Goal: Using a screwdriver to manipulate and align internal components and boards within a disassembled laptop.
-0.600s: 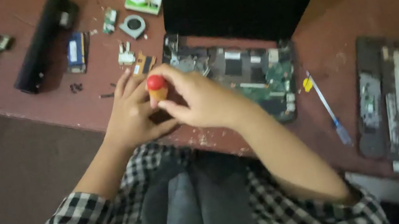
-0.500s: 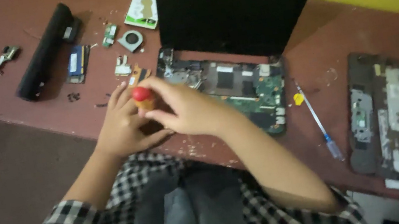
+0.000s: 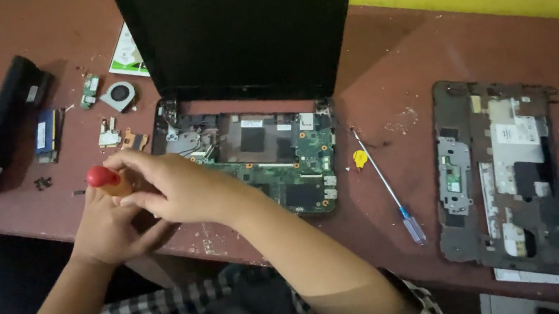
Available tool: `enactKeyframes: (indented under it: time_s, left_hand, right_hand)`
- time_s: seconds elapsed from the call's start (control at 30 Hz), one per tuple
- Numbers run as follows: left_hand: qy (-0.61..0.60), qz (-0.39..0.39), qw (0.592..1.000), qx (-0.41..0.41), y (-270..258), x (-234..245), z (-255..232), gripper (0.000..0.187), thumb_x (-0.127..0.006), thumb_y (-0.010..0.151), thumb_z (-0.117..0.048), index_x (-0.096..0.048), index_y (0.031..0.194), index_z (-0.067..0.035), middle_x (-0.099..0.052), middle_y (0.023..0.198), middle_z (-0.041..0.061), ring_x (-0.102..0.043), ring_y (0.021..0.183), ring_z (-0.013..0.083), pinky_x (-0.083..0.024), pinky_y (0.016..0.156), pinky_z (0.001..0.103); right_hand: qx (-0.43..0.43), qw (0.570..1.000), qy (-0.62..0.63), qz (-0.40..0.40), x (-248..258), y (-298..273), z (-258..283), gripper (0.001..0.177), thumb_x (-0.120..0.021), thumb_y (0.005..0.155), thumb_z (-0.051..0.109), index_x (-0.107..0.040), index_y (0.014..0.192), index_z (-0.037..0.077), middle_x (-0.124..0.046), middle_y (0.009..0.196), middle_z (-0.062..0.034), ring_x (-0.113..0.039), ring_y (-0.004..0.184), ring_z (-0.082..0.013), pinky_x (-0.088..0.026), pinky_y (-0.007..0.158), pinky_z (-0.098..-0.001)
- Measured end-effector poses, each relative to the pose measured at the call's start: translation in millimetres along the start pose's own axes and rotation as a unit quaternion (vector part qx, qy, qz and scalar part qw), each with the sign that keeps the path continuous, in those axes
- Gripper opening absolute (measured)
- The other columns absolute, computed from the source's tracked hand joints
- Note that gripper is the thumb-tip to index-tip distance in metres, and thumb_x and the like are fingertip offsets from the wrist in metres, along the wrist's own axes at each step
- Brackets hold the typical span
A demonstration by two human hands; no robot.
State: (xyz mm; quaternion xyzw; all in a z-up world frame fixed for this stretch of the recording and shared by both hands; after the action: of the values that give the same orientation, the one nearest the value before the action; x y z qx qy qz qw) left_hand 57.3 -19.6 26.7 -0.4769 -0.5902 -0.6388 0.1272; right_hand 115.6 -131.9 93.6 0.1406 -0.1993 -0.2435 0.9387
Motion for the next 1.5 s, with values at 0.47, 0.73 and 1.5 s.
enactKeyframes:
  time_s: [0.47,0.73,1.5]
  left_hand:
    - [-0.139,0.111,0.978,0.107,30,20,21,0.039,-0.086,0.054,-0.044,-0.072,0.075,-0.016,-0.065,0.1,0.007,-0.061,0.097,0.0277,-0.04,0.091,0.048]
    - [-0.214,0.112,0.965,0.104,30,6,38,0.043,-0.086,0.046,-0.048,-0.068,0.076,-0.024,-0.053,0.087,-0.006,-0.056,0.087,0.0163,-0.035,0.087,0.038]
    - [-0.25,0.127,0.952,0.125,29,13,39,0.048,-0.089,0.045,-0.044,-0.072,0.08,-0.018,-0.054,0.087,-0.001,-0.057,0.09,0.0212,-0.034,0.092,0.041]
  right_hand:
    - [-0.064,0.995,-0.076,-0.032,9,16,4,0.038,-0.078,0.081,0.018,-0.06,0.113,0.011,-0.069,0.101,-0.0112,-0.069,0.099,-0.0348,-0.053,0.087,-0.0424]
    - [-0.124,0.986,-0.096,-0.054,-3,17,-3,0.023,-0.069,0.084,0.008,-0.055,0.103,0.007,-0.069,0.092,-0.0067,-0.068,0.083,-0.024,-0.053,0.079,-0.0338]
    - [-0.093,0.968,-0.114,-0.202,-17,14,11,0.039,-0.072,0.083,0.0,-0.052,0.118,0.0,-0.072,0.096,-0.0135,-0.07,0.089,-0.0203,-0.057,0.076,-0.0306]
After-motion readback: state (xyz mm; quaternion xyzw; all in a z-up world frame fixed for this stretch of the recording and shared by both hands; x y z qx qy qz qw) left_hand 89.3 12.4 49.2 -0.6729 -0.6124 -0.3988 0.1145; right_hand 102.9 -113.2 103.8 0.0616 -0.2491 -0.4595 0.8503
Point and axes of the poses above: each hand's wrist, its own y-axis towards the middle knuckle, its own x-axis out of the back of the hand, z = x × y, the point moved 7 cm from there along y, towards the middle knuckle
